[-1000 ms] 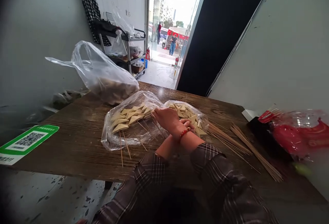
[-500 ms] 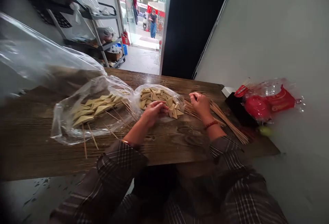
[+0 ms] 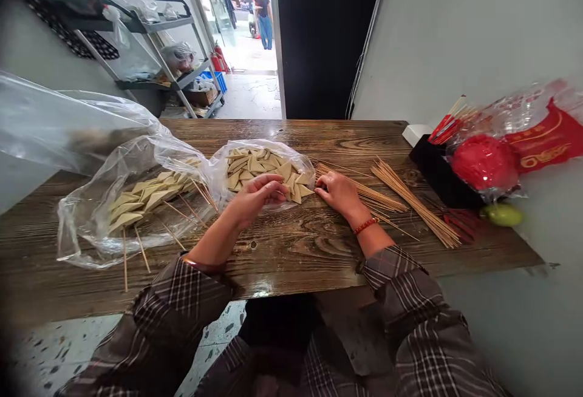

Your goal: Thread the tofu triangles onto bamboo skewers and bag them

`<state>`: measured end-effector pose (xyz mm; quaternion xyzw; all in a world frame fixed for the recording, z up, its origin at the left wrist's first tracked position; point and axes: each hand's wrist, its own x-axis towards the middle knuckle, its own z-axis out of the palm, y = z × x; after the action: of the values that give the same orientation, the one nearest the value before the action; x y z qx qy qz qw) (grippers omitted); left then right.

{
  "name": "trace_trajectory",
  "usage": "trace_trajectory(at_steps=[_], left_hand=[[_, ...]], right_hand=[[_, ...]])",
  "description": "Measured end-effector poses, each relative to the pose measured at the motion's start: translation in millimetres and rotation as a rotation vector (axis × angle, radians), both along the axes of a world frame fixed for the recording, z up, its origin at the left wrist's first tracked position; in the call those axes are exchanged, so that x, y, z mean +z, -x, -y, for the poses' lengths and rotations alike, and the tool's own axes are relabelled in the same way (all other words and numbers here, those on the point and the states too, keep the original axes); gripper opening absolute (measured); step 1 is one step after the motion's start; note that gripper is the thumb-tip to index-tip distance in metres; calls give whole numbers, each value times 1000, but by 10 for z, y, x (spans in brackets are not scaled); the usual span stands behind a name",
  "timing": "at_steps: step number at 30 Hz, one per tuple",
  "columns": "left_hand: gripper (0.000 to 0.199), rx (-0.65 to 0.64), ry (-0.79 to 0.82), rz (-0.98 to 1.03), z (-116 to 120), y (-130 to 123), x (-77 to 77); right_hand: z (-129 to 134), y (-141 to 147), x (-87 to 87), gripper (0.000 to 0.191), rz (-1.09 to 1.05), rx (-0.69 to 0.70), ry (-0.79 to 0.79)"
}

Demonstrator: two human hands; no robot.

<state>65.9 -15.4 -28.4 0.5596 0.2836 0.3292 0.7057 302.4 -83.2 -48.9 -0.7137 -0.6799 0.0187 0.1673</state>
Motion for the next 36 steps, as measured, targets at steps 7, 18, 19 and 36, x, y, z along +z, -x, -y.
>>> trace_trajectory(at_steps=[7, 18, 19, 36], left_hand=[[41, -82, -32, -80, 74, -17, 12], [18, 307, -615, -413, -100, -46, -181], [22, 290, -753, -503, -86, -69, -200], [9, 179, -989, -641, -6, -77, -114]], right_hand=[[6, 32, -100, 18, 246, -37, 4], [128, 40, 65, 26, 0, -113, -592], [123, 108, 112, 26, -14, -56, -590], [-70, 756, 265, 21, -226, 236, -708]])
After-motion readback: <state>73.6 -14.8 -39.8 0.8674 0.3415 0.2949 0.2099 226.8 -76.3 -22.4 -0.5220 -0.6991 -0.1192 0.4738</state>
